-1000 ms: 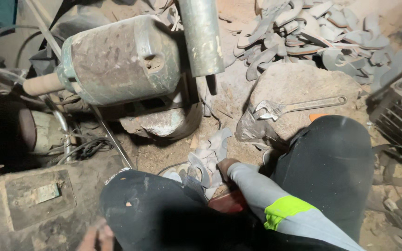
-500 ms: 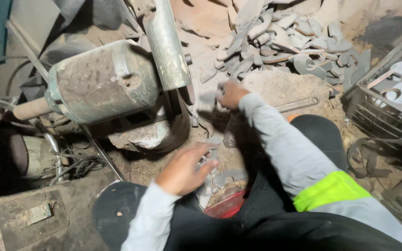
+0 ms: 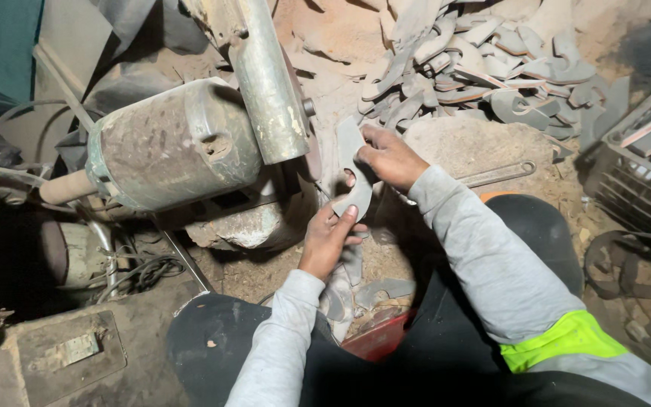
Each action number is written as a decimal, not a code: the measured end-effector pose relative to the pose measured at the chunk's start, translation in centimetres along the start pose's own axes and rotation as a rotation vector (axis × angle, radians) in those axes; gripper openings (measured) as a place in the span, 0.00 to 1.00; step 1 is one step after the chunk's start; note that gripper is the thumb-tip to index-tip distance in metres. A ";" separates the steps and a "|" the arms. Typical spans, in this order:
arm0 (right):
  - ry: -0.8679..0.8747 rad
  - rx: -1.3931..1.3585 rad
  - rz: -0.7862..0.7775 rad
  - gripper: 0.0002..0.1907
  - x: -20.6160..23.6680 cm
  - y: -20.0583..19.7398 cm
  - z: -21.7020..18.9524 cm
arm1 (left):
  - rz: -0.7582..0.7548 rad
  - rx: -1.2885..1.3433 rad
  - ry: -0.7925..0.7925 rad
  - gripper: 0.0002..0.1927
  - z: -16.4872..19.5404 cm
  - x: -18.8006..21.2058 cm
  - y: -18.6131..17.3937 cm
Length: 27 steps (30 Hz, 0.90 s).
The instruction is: The person sits on the floor and uses a bench grinder to smooth the edges of a gray shoe sole or insole. They repeatedly press the edges against the rotating wheel, turning the part to work different sides.
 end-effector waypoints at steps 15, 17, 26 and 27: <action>-0.145 0.125 -0.054 0.19 -3.2 3.5 -2.9 | 0.080 0.154 0.050 0.19 1.6 -1.9 -2.2; -0.155 0.146 -0.052 0.18 -3.6 3.5 -3.1 | 0.071 0.186 0.043 0.19 1.7 -2.4 -2.4; -0.223 0.145 0.017 0.19 -5.6 3.6 -3.4 | 0.047 0.283 0.015 0.16 2.0 -4.7 -2.8; -0.219 0.169 0.029 0.18 -5.7 3.6 -3.3 | 0.043 0.296 0.005 0.15 1.9 -4.7 -2.8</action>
Point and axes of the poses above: each hand's wrist, its own x-axis away from the middle knuckle, its own y-axis out of the palm, z = x × y, the point moved 7 cm from there along -x, towards the middle knuckle, and after that the axes turned 11 degrees about z, right-handed, at the moved point
